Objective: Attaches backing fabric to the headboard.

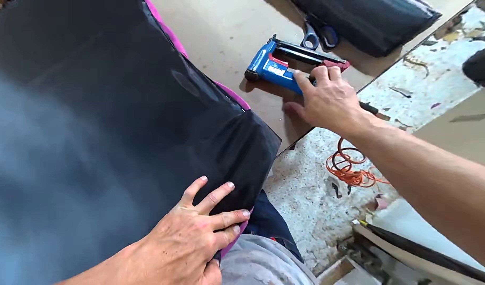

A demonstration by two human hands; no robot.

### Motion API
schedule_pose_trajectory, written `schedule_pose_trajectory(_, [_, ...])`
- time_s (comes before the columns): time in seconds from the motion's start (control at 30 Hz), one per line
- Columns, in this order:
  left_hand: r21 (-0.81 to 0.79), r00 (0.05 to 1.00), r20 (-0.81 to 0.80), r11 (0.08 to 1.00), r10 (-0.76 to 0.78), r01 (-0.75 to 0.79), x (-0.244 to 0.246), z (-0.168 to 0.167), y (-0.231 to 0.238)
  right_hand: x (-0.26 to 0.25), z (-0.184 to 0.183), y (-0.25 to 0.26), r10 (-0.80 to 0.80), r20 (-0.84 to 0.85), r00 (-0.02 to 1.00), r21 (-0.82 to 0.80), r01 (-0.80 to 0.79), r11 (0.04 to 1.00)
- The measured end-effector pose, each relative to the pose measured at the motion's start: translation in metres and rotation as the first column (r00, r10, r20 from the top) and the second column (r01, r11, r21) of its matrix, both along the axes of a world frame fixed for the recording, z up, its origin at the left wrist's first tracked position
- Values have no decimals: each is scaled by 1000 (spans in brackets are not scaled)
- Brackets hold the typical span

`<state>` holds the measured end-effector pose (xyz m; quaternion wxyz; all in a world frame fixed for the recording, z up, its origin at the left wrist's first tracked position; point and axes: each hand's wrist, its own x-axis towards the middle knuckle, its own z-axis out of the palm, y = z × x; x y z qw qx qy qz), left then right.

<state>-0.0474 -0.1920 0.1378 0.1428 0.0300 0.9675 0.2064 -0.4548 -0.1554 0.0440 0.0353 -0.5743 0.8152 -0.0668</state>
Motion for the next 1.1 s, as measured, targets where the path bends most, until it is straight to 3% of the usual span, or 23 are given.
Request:
schedule_pose_trajectory(0.17, [-13, 999, -13, 999, -47, 46, -2, -2, -6, -9, -13, -46, 20, 60, 998, 49, -23, 999])
schedule_pose_trajectory(0.3, [-6, 997, -17, 997, -76, 76, -3, -2, -8, -14, 19, -64, -213, 177, 961, 139, 189, 972])
schedule_pose_trajectory(0.37, [38, 997, -12, 997, -72, 72, -4, -3, -11, -5, 68, -25, -257, 154, 954, 158, 233, 960])
schedule_pose_trajectory(0.47, [143, 998, 9, 988, -64, 62, -4, -5, -15, 59, 125, 96, -207, 202, 957, 88, 193, 977])
schedule_pose_trajectory(0.57, [214, 999, -5, 975, -53, 53, -4, -10, -18, 165, 165, 183, -234, 472, 850, 165, 175, 971])
schedule_pose_trajectory(0.63, [226, 999, -37, 973, -39, 46, -1, -13, -17, 217, 170, 191, -249, 558, 792, 192, 169, 967])
schedule_pose_trajectory(0.73, [244, 998, 1, 968, -60, 58, -1, -12, -17, 246, 172, 192, -262, 611, 747, 228, 151, 962])
schedule_pose_trajectory(0.97, [244, 997, 13, 967, -77, 71, -1, -14, -19, 251, 163, 183, -179, 552, 814, 217, 67, 974])
schedule_pose_trajectory(1.1, [236, 998, 4, 970, -66, 64, -1, -15, -18, 247, 168, 178, -191, 502, 843, 294, 41, 955])
